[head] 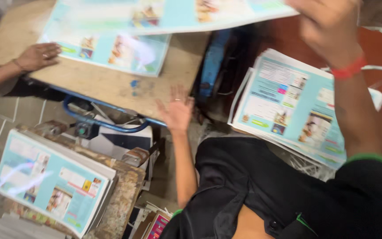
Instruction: The person repeatedly picks up stacks of printed papers from a table and places them into a machine. The person then retrieves the processed papers and stacks them on a separate surface. The task involves continuous handling of paper stacks in a repetitive loop.
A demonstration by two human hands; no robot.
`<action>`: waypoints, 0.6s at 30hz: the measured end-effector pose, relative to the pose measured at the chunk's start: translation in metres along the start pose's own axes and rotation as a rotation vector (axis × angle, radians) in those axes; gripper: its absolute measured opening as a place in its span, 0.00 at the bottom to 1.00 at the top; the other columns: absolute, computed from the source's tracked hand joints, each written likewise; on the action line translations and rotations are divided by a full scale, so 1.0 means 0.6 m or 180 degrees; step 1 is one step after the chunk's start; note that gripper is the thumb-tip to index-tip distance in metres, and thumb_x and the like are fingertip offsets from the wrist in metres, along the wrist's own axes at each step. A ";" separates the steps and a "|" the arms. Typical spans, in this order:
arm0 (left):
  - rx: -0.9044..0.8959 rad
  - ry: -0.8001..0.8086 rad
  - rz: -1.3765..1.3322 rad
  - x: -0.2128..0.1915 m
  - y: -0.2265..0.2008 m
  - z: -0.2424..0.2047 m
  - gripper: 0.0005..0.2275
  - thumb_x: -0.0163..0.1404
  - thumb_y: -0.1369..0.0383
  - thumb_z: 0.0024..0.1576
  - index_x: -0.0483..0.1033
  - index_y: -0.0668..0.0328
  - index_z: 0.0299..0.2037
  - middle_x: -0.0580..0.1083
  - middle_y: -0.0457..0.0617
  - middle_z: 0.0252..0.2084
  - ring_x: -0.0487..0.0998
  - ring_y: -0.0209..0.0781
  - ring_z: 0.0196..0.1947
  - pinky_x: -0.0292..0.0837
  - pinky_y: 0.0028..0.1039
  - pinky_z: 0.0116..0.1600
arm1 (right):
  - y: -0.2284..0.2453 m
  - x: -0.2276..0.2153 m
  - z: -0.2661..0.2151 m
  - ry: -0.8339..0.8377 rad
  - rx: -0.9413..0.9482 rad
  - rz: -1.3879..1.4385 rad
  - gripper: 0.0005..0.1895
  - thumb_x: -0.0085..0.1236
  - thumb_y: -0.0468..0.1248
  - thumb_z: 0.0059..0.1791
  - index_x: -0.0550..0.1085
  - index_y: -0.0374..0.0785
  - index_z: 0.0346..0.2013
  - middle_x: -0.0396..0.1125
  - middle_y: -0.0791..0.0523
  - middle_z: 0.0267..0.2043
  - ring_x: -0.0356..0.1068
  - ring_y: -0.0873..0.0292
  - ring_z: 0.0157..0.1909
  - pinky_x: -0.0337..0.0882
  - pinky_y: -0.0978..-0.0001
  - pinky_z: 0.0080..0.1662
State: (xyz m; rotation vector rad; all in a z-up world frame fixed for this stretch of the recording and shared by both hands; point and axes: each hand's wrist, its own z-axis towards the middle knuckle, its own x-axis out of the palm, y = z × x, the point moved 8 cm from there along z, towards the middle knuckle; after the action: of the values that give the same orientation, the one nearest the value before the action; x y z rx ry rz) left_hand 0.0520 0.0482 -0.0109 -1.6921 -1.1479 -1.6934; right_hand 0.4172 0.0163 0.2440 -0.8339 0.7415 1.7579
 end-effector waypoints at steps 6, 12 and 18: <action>-0.0087 -0.0003 0.1706 -0.016 0.046 0.003 0.38 0.45 0.41 0.58 0.58 0.62 0.70 0.58 0.58 0.72 0.63 0.59 0.70 0.65 0.56 0.68 | 0.015 -0.235 -0.428 -0.0043 0.2103 0.0270 0.21 0.47 0.20 0.46 0.81 0.42 0.45 0.72 0.54 0.55 0.63 0.46 0.70 0.72 0.55 0.66; -0.1781 -0.1269 0.4791 -0.369 0.195 0.065 0.23 0.56 0.59 0.58 0.71 0.63 0.60 0.75 0.54 0.50 0.78 0.45 0.48 0.77 0.38 0.49 | 0.004 -0.117 -0.870 0.0527 0.2954 0.0270 0.19 0.49 0.21 0.44 0.83 0.44 0.36 0.76 0.58 0.54 0.65 0.48 0.69 0.64 0.57 0.71; -0.1784 -0.0601 0.6947 -0.445 0.165 0.043 0.15 0.59 0.61 0.57 0.79 0.65 0.45 0.76 0.49 0.33 0.78 0.37 0.35 0.73 0.31 0.40 | 0.023 -0.022 -0.992 0.1336 0.3051 0.0192 0.18 0.54 0.24 0.36 0.83 0.43 0.34 0.74 0.57 0.56 0.62 0.40 0.67 0.62 0.54 0.68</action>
State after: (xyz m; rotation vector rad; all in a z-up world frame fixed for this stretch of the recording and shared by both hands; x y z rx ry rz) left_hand 0.1795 -0.0422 -0.2506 -1.7887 1.1794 -0.2467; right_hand 0.5222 -0.4691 -0.0845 -0.4933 1.7090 1.0473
